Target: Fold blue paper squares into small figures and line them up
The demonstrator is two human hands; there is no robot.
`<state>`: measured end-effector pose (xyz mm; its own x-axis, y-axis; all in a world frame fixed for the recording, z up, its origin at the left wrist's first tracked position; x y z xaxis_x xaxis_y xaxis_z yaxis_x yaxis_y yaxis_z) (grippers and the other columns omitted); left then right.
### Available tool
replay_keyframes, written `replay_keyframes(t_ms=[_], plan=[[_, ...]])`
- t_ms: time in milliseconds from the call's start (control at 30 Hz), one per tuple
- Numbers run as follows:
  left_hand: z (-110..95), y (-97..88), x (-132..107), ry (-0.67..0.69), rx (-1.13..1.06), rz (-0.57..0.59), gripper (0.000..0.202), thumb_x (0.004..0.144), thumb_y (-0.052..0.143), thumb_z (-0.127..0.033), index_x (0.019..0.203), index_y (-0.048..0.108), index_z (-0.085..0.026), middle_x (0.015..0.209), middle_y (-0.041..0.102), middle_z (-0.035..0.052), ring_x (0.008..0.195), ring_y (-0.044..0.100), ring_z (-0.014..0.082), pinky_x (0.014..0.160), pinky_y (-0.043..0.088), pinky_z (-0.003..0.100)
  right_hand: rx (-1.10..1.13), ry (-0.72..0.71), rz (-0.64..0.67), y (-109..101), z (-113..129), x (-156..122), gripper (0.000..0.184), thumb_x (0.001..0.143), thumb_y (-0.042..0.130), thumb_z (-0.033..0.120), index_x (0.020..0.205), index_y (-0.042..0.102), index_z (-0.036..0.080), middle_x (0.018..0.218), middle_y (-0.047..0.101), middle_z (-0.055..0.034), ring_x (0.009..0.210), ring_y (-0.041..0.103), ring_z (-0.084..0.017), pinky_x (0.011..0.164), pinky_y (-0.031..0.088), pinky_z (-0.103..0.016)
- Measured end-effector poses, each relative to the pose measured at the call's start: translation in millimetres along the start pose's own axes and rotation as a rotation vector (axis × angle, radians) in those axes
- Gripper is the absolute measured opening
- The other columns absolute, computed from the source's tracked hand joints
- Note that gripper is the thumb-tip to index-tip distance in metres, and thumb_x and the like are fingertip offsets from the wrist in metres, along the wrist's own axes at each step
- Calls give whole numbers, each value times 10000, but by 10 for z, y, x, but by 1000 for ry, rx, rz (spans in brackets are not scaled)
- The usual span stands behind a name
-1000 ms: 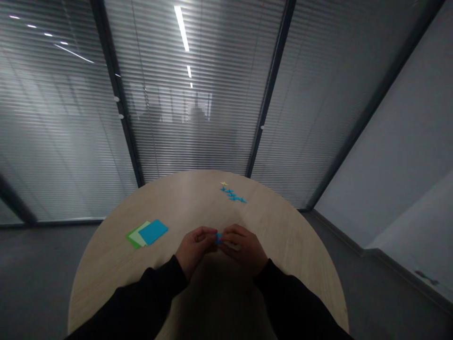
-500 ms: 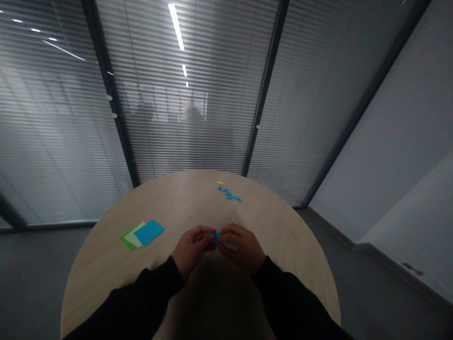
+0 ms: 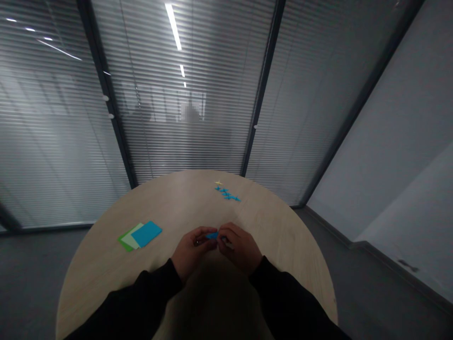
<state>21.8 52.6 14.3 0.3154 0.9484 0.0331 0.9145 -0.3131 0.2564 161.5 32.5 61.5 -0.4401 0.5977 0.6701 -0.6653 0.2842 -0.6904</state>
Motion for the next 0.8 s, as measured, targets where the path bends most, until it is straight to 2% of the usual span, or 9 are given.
replay_keyframes(t_ms=[133,300,400,567,667,800], plan=[[-38,10,-12,41,54,-32,370,706,823,-297,1032,712,-162,967,776,93,874,711,220,837,529,364,110,75,-9,32,-23,10,85,908,527,171,858,588,203,902,621,-58,789,603,-170,697,511,-272],[-71,49,-9,85,11,-43,346,704,819,-317,991,710,-158,942,787,97,923,723,243,875,536,382,157,110,-28,69,-44,5,76,878,529,149,839,563,205,902,605,-60,808,602,-180,711,514,-289],[-69,39,-13,84,-1,-73,338,696,825,-312,974,705,-163,942,790,94,904,727,237,862,538,372,243,206,-59,83,-110,-19,33,872,574,207,904,568,207,900,621,-56,777,626,-180,696,523,-302],[-35,-9,-10,73,-22,-110,354,678,836,-289,981,705,-163,935,789,88,883,721,219,838,530,345,568,499,-114,174,-298,-100,297,805,676,308,1051,539,215,932,660,-60,777,674,-188,712,558,-331],[-3,-32,3,70,-30,-117,350,674,834,-273,978,703,-157,919,789,88,854,719,211,820,527,341,736,549,-111,229,-317,-112,336,780,699,312,1060,536,223,921,655,-50,814,676,-189,745,565,-339],[25,-50,23,83,-44,-119,326,686,824,-265,971,706,-159,949,788,93,875,716,210,828,521,337,835,595,-94,268,-314,-118,378,748,740,295,1063,542,235,935,649,-34,801,678,-176,728,562,-326]])
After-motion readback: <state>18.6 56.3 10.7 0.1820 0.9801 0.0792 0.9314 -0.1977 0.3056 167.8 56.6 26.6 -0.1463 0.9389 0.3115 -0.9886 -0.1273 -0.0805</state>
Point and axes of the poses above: each hand's wrist, its own x-axis towards the middle knuckle, its own y-axis out of the palm, z = x × y, the point moved 6 cm from there along x, towards the middle knuckle
